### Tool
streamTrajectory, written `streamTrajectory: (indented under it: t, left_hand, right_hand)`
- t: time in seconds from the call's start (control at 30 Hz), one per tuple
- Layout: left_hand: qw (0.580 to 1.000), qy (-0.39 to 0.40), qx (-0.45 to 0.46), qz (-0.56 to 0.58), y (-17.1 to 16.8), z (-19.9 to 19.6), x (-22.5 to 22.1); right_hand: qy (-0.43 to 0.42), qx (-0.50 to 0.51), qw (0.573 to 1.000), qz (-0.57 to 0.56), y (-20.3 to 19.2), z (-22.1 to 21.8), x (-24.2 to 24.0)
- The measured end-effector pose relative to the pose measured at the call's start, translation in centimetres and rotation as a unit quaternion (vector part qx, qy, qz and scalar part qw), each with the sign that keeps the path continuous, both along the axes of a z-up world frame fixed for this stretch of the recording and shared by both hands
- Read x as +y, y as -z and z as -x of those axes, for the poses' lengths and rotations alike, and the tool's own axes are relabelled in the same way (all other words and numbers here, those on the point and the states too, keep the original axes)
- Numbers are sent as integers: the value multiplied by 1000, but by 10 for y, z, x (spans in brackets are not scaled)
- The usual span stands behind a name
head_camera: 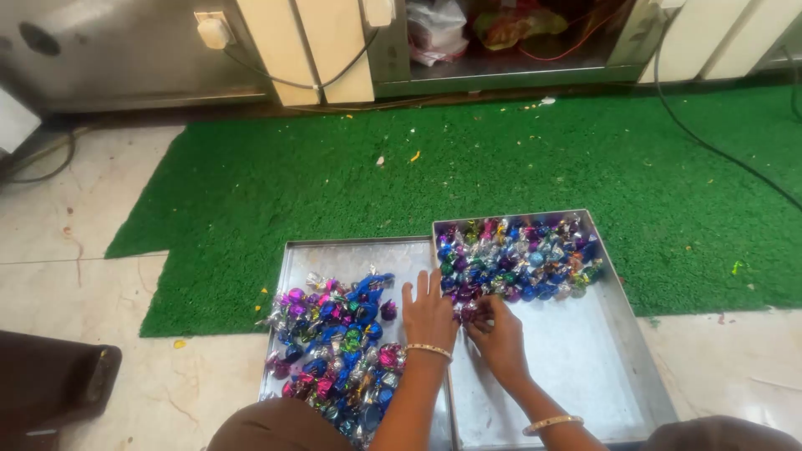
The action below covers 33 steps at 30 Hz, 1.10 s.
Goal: Sort wrapped candies from one tray into another tray.
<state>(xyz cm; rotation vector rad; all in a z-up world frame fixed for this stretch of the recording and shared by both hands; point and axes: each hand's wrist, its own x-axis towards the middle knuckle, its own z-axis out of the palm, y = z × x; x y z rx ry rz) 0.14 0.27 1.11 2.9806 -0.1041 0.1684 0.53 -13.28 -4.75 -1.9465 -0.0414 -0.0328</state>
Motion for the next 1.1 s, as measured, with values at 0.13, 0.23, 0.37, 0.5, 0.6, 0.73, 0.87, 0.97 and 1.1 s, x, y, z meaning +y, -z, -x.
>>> streamTrajectory:
  t: [0.13,0.23,0.37,0.5,0.6,0.73,0.87,0.97,1.1]
  left_hand:
    - [999,-11,-39,-1,33,-14,-3]
    - [999,-28,-8,-24,34,-14,-4]
    - [999,11,-15,-32,42,-18,-7]
    - [991,-9,73,-114,27,-26,-17]
    - [990,-33,100,-94,19,-27,-14]
    - [992,-54,91,-67,31,-22,-12]
    - [991,-84,81,-62,54,-23,-17]
    - [989,-77,78,-96,58,-25,-19]
    - [995,-52,20,-79,67,-16,-14]
  right_hand:
    - [11,-27,999,26,4,-1,0]
    - [20,-16,999,25,11,-3,0]
    - [36,-16,999,34,15,-6,1]
    - [41,-8,999,34,19,-7,-1]
    - [45,-14,998,49,17,-6,-1]
    - [36,-11,999,35,9,-4,-4]
    - [35,7,999,29,11,-3,-7]
    - [38,-7,999,34,14,-2,-5]
    - [36,-10,997,62,16,2,-5]
